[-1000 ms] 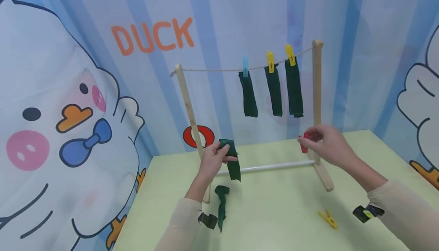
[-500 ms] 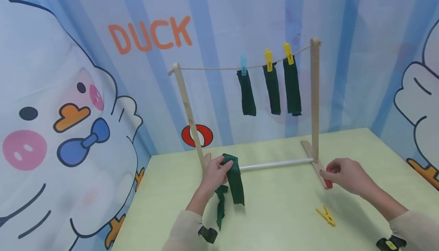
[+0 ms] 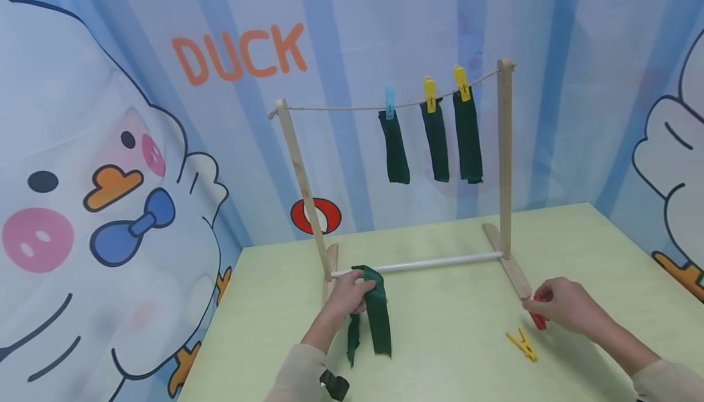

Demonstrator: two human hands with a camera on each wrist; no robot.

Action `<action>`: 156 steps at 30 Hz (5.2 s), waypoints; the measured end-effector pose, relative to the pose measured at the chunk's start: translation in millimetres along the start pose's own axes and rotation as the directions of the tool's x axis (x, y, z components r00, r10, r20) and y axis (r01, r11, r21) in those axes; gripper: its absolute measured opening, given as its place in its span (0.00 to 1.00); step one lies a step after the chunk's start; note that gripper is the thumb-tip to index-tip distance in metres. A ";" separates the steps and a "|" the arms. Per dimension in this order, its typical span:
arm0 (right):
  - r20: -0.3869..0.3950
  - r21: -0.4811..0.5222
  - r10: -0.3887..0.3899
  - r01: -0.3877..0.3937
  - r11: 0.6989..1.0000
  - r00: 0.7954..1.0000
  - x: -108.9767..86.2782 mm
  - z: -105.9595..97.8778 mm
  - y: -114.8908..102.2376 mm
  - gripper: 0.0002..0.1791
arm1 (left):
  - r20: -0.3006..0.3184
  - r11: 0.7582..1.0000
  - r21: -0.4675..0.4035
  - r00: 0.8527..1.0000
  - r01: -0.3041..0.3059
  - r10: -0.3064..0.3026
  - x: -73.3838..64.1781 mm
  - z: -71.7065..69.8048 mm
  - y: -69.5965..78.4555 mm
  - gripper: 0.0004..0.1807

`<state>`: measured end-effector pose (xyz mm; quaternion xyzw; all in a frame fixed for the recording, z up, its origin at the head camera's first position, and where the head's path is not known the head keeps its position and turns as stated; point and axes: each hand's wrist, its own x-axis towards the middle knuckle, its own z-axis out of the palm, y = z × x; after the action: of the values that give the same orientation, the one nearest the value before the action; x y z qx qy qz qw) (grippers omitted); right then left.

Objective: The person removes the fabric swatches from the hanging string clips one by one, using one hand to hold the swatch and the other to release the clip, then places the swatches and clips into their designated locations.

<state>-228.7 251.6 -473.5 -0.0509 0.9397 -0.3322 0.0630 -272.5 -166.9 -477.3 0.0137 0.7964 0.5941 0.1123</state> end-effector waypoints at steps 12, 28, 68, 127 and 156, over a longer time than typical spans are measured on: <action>0.031 0.018 0.028 -0.029 0.999 0.999 -6.9 5.8 7.7 0.16 | 0.101 0.912 0.403 0.994 -0.079 0.042 -2.2 5.5 -25.6 0.23; 0.019 -0.081 0.045 -0.044 0.996 0.999 -7.1 9.2 16.6 0.15 | -0.151 0.800 0.600 0.980 -0.011 0.127 6.3 9.1 -27.8 0.10; 0.030 -0.134 0.100 -0.095 0.986 0.995 -7.5 19.1 15.7 0.16 | -0.247 0.705 0.709 0.946 0.028 0.210 10.9 10.3 -30.6 0.16; -0.410 -0.004 -0.297 0.324 0.946 0.862 53.9 -48.0 -156.7 0.19 | -0.192 0.756 0.466 0.781 -0.461 0.594 20.1 -10.7 69.7 0.19; -0.545 -0.187 -0.652 0.681 0.708 0.527 89.4 -90.9 -225.0 0.15 | -0.139 0.741 0.454 0.781 -0.496 0.608 38.8 -19.2 131.7 0.26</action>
<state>-318.6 121.3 -269.1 -0.3013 0.8123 -0.3527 -0.3535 -328.8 -140.4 -353.5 0.1899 0.8652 0.4239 -0.1890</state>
